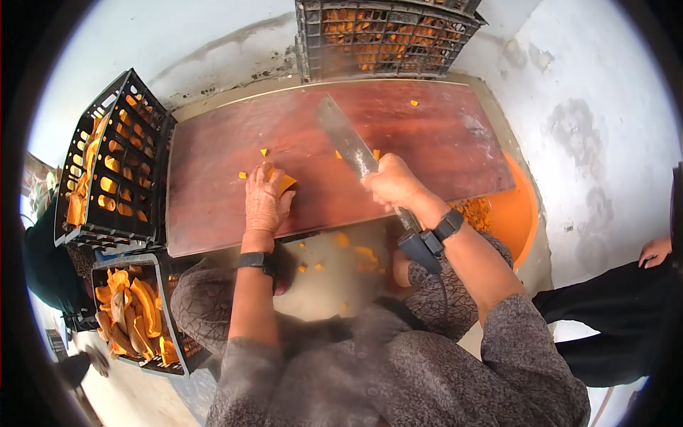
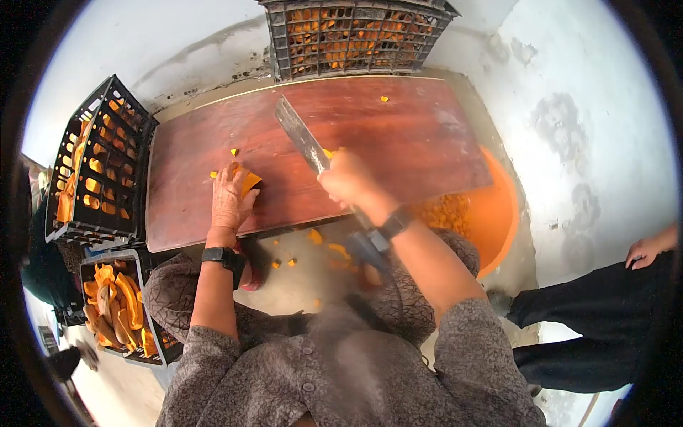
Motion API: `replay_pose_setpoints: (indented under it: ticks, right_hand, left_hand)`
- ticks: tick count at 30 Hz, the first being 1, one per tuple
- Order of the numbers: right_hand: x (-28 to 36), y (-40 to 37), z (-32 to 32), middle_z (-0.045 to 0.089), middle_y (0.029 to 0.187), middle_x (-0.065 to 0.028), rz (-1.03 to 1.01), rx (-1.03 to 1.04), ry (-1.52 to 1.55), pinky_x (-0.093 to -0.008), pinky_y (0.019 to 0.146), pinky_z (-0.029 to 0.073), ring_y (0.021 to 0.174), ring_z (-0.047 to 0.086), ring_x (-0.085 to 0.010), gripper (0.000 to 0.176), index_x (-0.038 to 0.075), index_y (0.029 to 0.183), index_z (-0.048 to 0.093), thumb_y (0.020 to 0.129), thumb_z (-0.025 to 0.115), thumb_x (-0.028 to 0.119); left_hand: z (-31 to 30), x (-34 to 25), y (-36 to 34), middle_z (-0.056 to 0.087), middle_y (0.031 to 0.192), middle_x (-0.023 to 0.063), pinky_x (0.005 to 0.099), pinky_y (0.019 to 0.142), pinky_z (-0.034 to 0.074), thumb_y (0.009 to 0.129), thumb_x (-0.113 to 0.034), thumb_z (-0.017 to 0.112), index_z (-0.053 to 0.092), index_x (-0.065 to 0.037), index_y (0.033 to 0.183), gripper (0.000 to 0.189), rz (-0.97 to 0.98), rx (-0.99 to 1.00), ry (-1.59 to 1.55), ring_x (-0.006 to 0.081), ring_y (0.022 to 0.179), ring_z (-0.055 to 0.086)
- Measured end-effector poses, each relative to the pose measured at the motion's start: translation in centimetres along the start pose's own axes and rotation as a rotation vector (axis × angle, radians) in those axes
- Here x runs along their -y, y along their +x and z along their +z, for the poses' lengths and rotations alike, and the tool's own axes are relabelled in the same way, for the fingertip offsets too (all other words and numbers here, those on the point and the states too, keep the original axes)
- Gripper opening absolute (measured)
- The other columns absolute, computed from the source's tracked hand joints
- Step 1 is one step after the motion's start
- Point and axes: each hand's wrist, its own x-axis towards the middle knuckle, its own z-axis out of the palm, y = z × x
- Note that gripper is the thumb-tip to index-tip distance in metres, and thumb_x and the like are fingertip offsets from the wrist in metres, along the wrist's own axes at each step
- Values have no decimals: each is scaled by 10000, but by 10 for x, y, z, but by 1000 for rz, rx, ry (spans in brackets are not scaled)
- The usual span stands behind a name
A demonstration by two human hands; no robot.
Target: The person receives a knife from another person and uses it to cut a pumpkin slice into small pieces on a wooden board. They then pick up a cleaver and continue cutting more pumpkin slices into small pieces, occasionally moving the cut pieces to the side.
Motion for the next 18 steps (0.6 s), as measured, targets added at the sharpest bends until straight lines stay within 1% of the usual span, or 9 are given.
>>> replay_pose_setpoints:
  ticks: [2, 4, 6, 8, 9, 11, 15, 17, 18]
  right_hand:
    - [-11, 5, -2, 618, 621, -118, 47, 94, 61, -353, 451, 497, 507, 610, -206, 208, -54, 785, 623, 858, 604, 140]
    - [-22, 7, -1, 617, 635, -119, 59, 98, 122, -352, 448, 493, 511, 602, -199, 204, -55, 819, 621, 859, 602, 144]
    - [-29, 10, 1, 615, 649, -119, 69, 113, 183, -351, 446, 490, 515, 594, -193, 204, -56, 852, 618, 859, 601, 148]
    - [-33, 10, 1, 611, 679, -127, 102, 124, 268, -345, 439, 481, 535, 589, -183, 215, -57, 922, 604, 860, 599, 149]
    - [-36, 12, 0, 611, 679, -127, 104, 125, 273, -345, 439, 481, 535, 589, -183, 215, -57, 922, 604, 860, 599, 149]
    - [-41, 18, -3, 624, 717, -142, 83, 146, 304, -345, 438, 482, 557, 599, -187, 240, -66, 974, 595, 864, 600, 147]
    - [-26, 11, -15, 625, 693, -141, 71, 182, 345, -343, 428, 479, 534, 591, -193, 241, -76, 957, 609, 860, 605, 145]
    - [-21, 3, -22, 625, 668, -142, 50, 120, 399, -348, 416, 475, 508, 584, -195, 242, -86, 936, 622, 856, 615, 143]
    - [-16, -2, -27, 625, 668, -142, 51, 119, 397, -348, 416, 475, 508, 584, -195, 242, -86, 936, 622, 856, 615, 143]
  left_hand:
    - [7, -4, 0, 537, 1282, 184, 493, 1029, 402, 718, -117, 750, 641, -45, 1100, 403, 30, 13, -31, 406, 1206, 484]
    - [11, -7, 3, 536, 1273, 190, 493, 1021, 412, 719, -109, 748, 640, -44, 1102, 404, 51, 23, -54, 410, 1191, 491]
    - [17, -14, 5, 536, 1256, 198, 486, 1006, 430, 723, -76, 729, 637, -39, 1091, 381, 124, 31, -96, 421, 1165, 502]
    - [22, -21, 7, 537, 1259, 201, 486, 1016, 426, 727, -51, 714, 633, -33, 1073, 356, 127, 42, -116, 426, 1185, 497]
    - [26, -24, 10, 535, 1270, 205, 487, 1024, 423, 730, -48, 710, 629, -31, 1069, 349, 133, 51, -129, 428, 1200, 491]
    - [32, -32, 16, 533, 1281, 208, 487, 1032, 419, 733, -45, 707, 626, -29, 1065, 342, 146, 60, -142, 430, 1216, 486]
    - [47, -43, 26, 504, 1348, 228, 493, 1072, 390, 760, -59, 680, 614, -34, 1100, 347, 137, 137, -167, 438, 1262, 461]
    - [57, -46, 30, 494, 1366, 234, 493, 1085, 379, 767, -55, 664, 606, -37, 1117, 356, 145, 155, -151, 436, 1274, 454]
    - [58, -52, 35, 480, 1400, 212, 488, 1099, 374, 767, -27, 661, 593, -59, 1192, 431, 211, 155, -159, 421, 1307, 436]
